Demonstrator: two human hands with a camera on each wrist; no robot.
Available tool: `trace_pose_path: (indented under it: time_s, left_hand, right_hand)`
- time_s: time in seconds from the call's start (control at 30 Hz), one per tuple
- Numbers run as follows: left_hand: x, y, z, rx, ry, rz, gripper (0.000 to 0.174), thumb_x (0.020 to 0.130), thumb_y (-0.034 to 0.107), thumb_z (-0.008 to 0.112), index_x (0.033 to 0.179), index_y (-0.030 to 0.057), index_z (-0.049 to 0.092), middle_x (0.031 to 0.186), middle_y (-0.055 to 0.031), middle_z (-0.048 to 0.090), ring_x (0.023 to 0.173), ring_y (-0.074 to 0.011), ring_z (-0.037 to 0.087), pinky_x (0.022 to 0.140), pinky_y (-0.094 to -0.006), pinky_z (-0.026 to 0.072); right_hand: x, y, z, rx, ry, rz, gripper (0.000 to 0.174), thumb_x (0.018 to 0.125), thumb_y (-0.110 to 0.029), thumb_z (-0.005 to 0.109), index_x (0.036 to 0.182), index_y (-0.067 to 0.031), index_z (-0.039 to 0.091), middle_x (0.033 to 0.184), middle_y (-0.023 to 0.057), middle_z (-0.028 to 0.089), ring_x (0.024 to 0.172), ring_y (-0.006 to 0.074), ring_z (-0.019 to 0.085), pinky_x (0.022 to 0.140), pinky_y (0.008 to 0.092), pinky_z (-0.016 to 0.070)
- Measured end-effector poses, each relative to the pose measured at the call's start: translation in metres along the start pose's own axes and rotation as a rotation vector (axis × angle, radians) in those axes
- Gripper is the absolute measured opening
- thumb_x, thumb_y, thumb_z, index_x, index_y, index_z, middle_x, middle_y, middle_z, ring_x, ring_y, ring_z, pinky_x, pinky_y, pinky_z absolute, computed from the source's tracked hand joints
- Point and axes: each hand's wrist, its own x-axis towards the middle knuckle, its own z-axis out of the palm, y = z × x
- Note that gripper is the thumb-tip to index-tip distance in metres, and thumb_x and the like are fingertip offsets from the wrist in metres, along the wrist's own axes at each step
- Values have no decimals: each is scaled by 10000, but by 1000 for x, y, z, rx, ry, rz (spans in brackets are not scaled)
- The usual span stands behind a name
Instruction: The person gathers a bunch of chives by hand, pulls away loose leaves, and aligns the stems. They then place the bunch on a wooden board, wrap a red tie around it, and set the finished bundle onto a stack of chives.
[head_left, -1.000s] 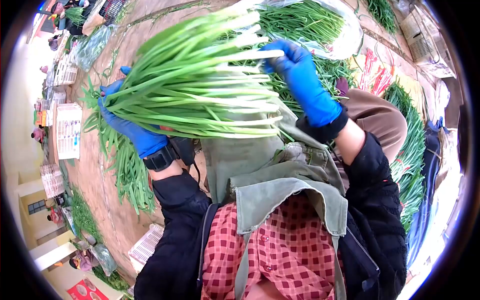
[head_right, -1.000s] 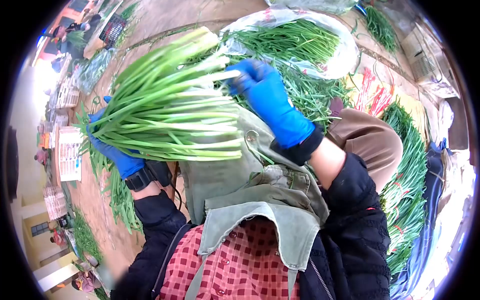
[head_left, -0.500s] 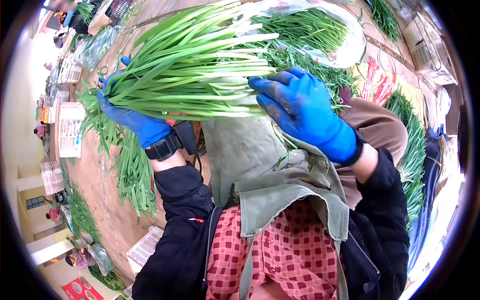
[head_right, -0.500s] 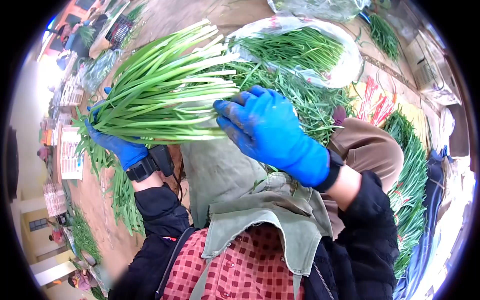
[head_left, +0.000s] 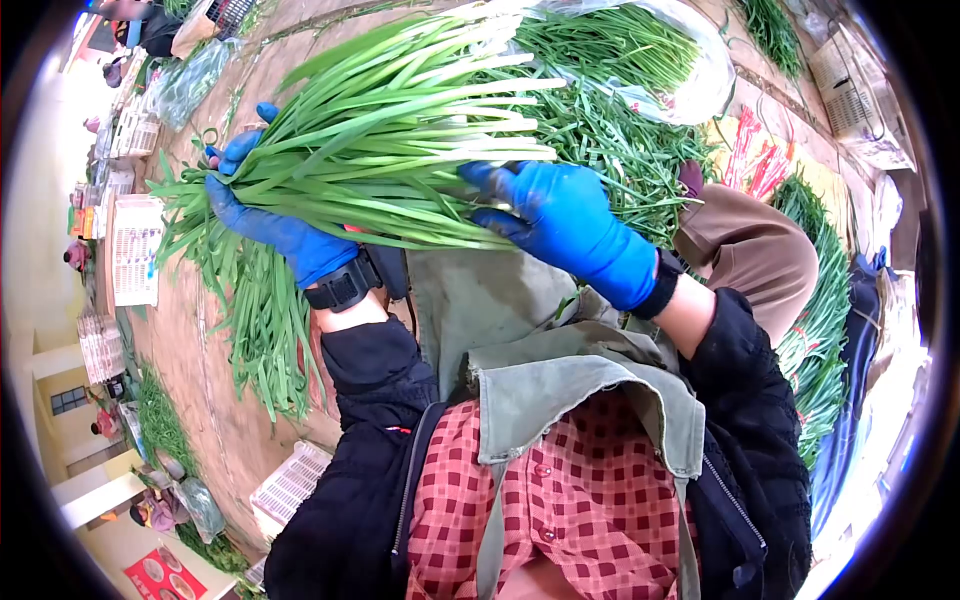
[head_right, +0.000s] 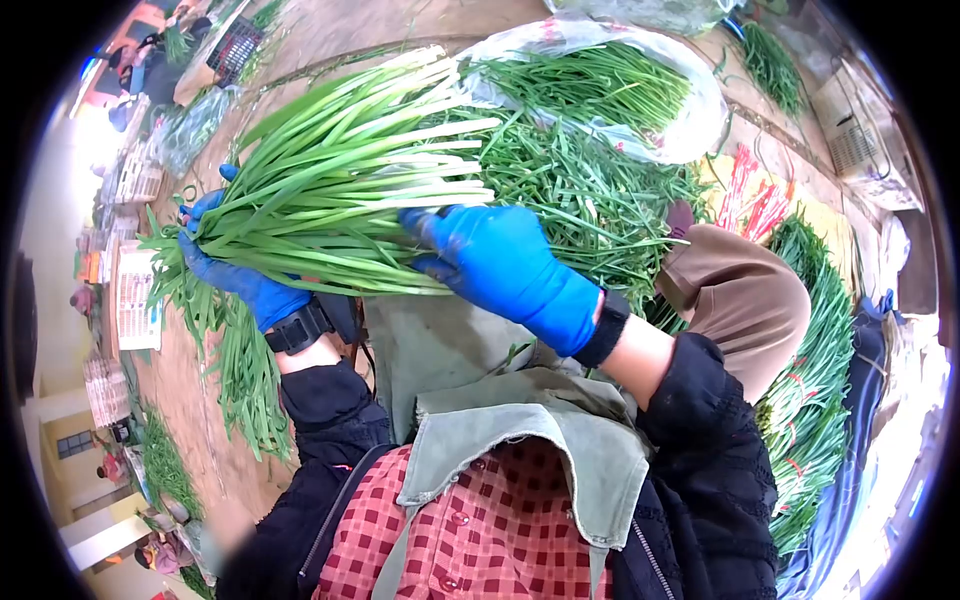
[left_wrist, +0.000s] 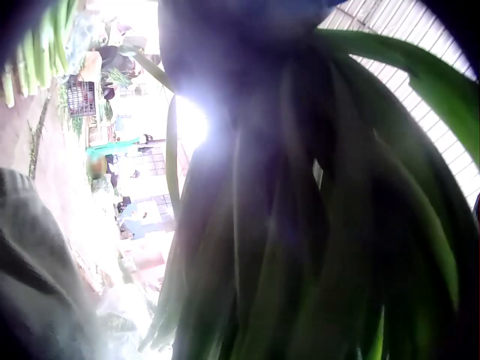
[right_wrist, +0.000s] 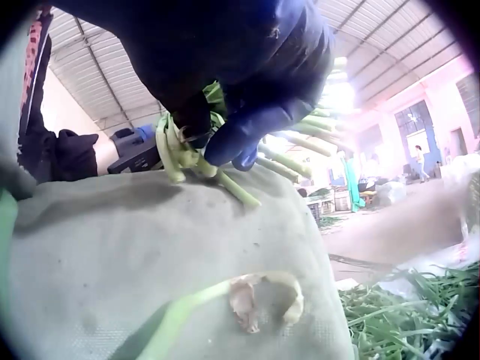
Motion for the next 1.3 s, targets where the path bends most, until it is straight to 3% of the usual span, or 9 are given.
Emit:
trace_pose_path:
  time_s: [0.27,0.47,0.63,0.8,0.87,0.93,1.0,1.13,1.3]
  left_hand:
    - [-14,0,-4,-102,190,39,168,873,187,507,850,84,638,883,6,649,880,-109,591,1084,-437,292]
    - [-19,-8,-5,-35,269,128,164,872,154,500,875,99,655,870,-3,661,831,-131,615,1066,-467,312]
    - [-16,20,-27,-86,78,120,154,880,152,476,773,136,584,849,37,623,892,-97,573,1090,-445,282]
    - [-19,26,-18,49,85,195,165,876,165,482,754,138,589,832,44,624,882,-91,571,1112,-404,254]
    - [-18,27,-16,-78,50,146,161,872,169,491,760,135,600,825,49,624,876,-88,569,1110,-406,258]
    - [-22,22,-5,-83,59,129,155,868,161,492,767,131,606,821,50,623,868,-84,568,1107,-409,262]
    - [-23,11,7,-41,40,109,145,863,154,496,774,127,607,819,49,623,861,-82,568,1104,-412,267]
    - [-22,0,17,-19,-18,102,115,851,151,497,786,122,588,817,39,619,852,-84,564,1091,-417,285]
    - [-30,-2,18,0,81,128,125,854,161,486,777,124,577,801,36,606,859,-100,564,1088,-414,293]
  right_hand:
    - [14,-4,6,-384,20,-294,106,743,-188,574,807,-105,587,626,34,547,552,207,591,446,360,446]
    - [-19,26,-30,-176,-9,-28,106,713,-180,605,685,-118,523,634,61,536,559,256,579,478,384,459]
    - [-64,111,-65,-320,-63,293,68,715,-155,593,703,-119,536,643,85,545,579,299,573,528,408,470]
    - [-76,144,-66,-645,-749,343,105,683,-196,607,650,-97,615,665,115,595,613,337,592,555,437,471]
    - [-47,99,-65,-516,-253,-2,95,728,-203,625,790,-132,639,696,84,615,620,292,613,552,401,486]
    - [-6,33,-75,-21,-23,51,165,811,-231,627,926,-118,663,734,87,615,630,276,610,558,373,489]
    - [20,-1,-62,199,125,-6,159,821,-254,637,880,-111,675,687,99,603,598,275,611,533,364,487]
    - [59,-29,-31,-11,-80,121,278,795,-368,614,722,-101,611,651,110,596,598,302,613,524,404,483]
    - [60,-41,-15,115,127,-38,171,742,-262,609,662,-112,589,613,105,577,578,312,600,509,414,476]
